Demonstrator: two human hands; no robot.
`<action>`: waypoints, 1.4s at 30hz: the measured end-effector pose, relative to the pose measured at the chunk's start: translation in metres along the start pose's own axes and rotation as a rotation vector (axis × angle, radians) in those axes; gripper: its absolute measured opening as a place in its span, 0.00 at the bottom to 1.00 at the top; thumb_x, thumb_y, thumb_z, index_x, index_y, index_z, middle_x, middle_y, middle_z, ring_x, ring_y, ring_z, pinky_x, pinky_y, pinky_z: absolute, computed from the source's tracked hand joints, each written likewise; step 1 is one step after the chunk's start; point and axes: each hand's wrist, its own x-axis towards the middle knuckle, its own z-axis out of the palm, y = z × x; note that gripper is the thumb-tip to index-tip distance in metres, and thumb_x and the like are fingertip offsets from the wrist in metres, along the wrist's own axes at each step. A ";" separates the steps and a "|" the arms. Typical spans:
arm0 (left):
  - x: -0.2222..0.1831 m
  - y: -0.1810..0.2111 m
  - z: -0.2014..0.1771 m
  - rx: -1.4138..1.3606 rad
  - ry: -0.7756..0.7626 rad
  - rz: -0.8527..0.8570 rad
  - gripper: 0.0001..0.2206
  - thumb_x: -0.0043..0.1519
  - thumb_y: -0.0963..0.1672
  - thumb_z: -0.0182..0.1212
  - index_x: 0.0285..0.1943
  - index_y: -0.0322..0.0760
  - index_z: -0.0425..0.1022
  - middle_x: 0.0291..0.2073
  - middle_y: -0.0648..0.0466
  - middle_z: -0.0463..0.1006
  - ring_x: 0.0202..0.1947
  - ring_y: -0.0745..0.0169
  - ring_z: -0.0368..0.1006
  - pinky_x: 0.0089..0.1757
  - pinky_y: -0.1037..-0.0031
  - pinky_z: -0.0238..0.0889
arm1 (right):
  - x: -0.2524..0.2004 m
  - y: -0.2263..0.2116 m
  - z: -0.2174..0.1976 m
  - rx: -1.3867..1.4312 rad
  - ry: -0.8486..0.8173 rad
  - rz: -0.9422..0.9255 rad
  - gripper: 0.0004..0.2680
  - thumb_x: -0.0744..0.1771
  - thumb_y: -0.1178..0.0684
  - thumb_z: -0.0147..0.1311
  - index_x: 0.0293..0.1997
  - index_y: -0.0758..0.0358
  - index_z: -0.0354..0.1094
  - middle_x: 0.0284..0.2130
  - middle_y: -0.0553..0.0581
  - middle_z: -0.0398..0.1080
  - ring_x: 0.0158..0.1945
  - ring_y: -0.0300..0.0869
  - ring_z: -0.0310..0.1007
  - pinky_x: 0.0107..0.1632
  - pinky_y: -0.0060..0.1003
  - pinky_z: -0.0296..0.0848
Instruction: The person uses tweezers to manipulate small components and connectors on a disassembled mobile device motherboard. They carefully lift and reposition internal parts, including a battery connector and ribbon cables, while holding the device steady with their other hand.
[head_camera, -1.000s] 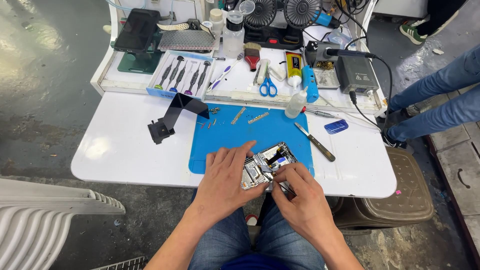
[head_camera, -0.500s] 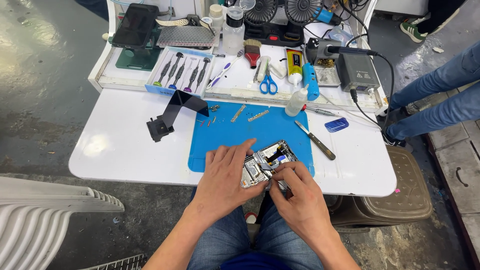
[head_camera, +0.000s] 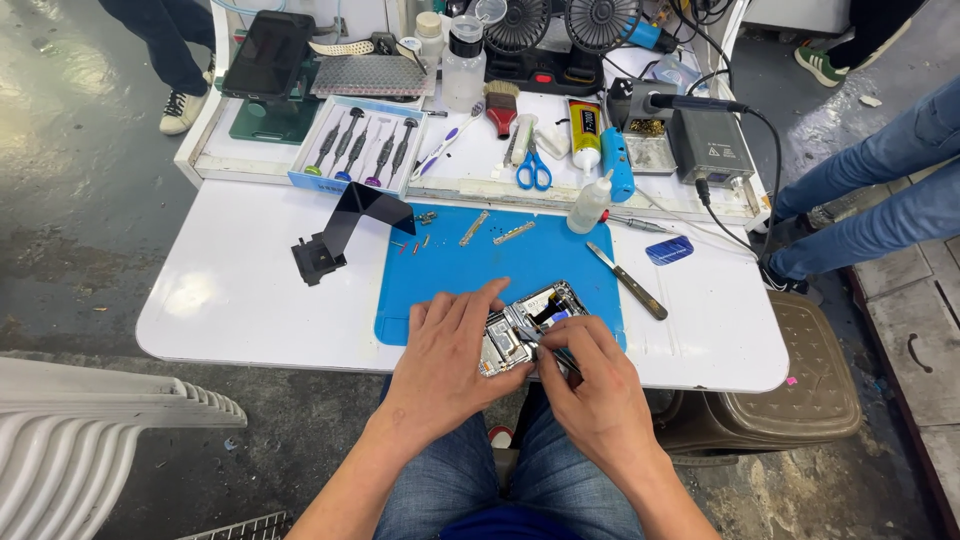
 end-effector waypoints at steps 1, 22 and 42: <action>0.000 0.000 -0.001 0.002 0.002 0.000 0.36 0.59 0.57 0.64 0.73 0.41 0.60 0.53 0.58 0.74 0.49 0.54 0.65 0.47 0.59 0.53 | 0.000 -0.001 -0.001 0.001 0.001 -0.003 0.03 0.68 0.56 0.54 0.42 0.61 0.70 0.44 0.57 0.70 0.51 0.45 0.75 0.39 0.37 0.74; 0.003 0.028 -0.043 -0.485 -0.009 -0.181 0.35 0.61 0.49 0.66 0.76 0.46 0.53 0.64 0.49 0.63 0.65 0.51 0.63 0.56 0.54 0.69 | 0.036 0.064 -0.049 -0.297 0.099 0.043 0.07 0.68 0.52 0.57 0.48 0.57 0.77 0.40 0.52 0.78 0.40 0.49 0.69 0.43 0.46 0.70; 0.009 0.017 -0.002 -0.515 0.253 0.237 0.35 0.55 0.43 0.76 0.70 0.30 0.62 0.65 0.42 0.72 0.65 0.37 0.68 0.60 0.46 0.67 | 0.036 -0.008 -0.027 0.486 -0.010 0.382 0.07 0.65 0.54 0.63 0.42 0.64 0.79 0.24 0.64 0.75 0.18 0.43 0.73 0.24 0.39 0.77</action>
